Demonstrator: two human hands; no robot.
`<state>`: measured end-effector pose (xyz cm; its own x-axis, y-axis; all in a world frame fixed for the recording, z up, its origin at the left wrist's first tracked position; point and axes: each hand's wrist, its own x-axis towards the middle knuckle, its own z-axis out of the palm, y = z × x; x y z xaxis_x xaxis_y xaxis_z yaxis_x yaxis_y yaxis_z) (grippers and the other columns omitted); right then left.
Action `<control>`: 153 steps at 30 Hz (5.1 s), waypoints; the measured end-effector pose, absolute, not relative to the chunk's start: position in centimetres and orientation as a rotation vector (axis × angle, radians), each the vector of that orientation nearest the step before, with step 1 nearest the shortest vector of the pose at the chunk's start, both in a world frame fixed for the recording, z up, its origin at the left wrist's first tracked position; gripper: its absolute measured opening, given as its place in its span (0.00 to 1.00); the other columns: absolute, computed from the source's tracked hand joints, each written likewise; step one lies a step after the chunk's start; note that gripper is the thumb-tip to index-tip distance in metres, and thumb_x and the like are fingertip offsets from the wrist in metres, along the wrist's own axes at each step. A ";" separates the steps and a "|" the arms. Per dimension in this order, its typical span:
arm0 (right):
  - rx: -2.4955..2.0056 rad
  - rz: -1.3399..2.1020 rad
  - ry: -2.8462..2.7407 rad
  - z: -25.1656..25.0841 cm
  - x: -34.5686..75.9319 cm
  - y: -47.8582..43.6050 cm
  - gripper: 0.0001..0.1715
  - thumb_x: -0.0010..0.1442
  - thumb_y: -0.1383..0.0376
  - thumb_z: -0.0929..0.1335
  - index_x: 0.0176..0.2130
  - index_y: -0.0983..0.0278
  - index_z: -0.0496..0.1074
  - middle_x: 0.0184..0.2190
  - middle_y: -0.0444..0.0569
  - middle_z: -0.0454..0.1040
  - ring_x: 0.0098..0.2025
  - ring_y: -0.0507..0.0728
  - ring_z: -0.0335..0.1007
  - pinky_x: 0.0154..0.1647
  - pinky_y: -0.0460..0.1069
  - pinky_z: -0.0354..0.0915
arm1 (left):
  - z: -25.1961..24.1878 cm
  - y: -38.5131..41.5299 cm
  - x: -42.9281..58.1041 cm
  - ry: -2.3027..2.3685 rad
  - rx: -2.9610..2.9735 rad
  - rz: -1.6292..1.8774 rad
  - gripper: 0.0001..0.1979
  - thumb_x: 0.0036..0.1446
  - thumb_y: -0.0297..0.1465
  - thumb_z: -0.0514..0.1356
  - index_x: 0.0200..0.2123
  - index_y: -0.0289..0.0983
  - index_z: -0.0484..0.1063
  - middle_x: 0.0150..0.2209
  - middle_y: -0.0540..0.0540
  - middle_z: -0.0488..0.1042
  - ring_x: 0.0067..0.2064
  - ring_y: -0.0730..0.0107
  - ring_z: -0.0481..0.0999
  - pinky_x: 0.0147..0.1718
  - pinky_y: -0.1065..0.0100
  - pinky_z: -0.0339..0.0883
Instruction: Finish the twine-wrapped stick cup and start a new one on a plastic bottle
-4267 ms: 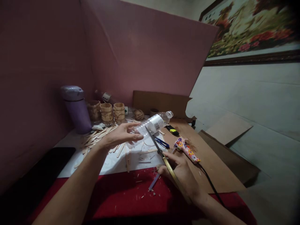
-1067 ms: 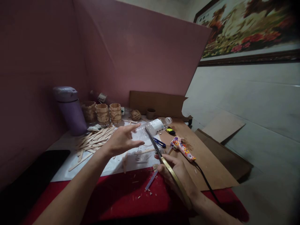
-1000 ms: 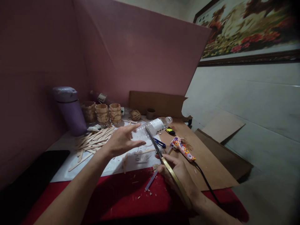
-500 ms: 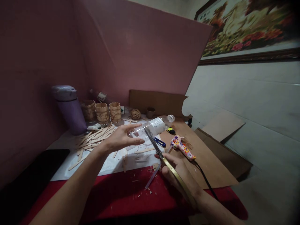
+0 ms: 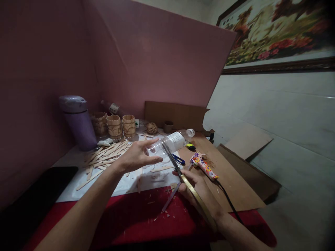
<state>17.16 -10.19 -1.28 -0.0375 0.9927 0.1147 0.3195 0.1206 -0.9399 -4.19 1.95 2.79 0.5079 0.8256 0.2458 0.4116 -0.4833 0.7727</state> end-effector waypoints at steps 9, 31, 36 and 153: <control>-1.422 1.107 -1.345 -1.6 17.0 -10.8 0.43 0.46 0.39 0.74 0.47 0.70 0.75 0.16 0.37 0.59 0.18 0.47 0.48 0.17 0.44 0.47 | 2.4 2.3 -4.5 1.089 2.259 0.836 0.43 0.47 0.50 0.68 0.63 0.37 0.68 0.48 0.37 0.79 0.35 0.63 0.75 0.37 0.61 0.70; -1.339 0.972 -1.447 -1.4 16.7 -10.6 0.37 0.51 0.35 0.68 0.40 0.64 0.74 0.22 0.43 0.64 0.23 0.52 0.57 0.21 0.46 0.56 | 1.8 2.2 -4.0 1.019 2.186 0.910 0.42 0.46 0.51 0.69 0.60 0.34 0.72 0.41 0.39 0.80 0.34 0.64 0.74 0.33 0.64 0.70; -1.316 1.049 -1.381 -1.7 16.6 -10.5 0.39 0.47 0.37 0.72 0.43 0.65 0.74 0.26 0.45 0.68 0.26 0.52 0.60 0.24 0.46 0.58 | 1.8 2.3 -4.1 1.009 2.231 0.944 0.41 0.47 0.50 0.68 0.60 0.32 0.71 0.42 0.38 0.80 0.36 0.62 0.75 0.35 0.63 0.70; -1.359 1.249 -1.373 -2.3 15.3 -6.8 0.22 0.52 0.49 0.73 0.32 0.66 0.72 0.17 0.37 0.60 0.16 0.46 0.51 0.16 0.43 0.47 | 2.6 3.9 -6.2 1.449 2.353 0.604 0.39 0.48 0.51 0.65 0.61 0.40 0.71 0.39 0.41 0.81 0.37 0.56 0.78 0.35 0.64 0.66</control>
<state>15.30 -6.80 -2.30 -0.0847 0.9924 -0.0897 0.1834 -0.0729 -0.9803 -6.15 3.89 2.56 0.3985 0.8975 0.1891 0.7659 -0.4390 0.4697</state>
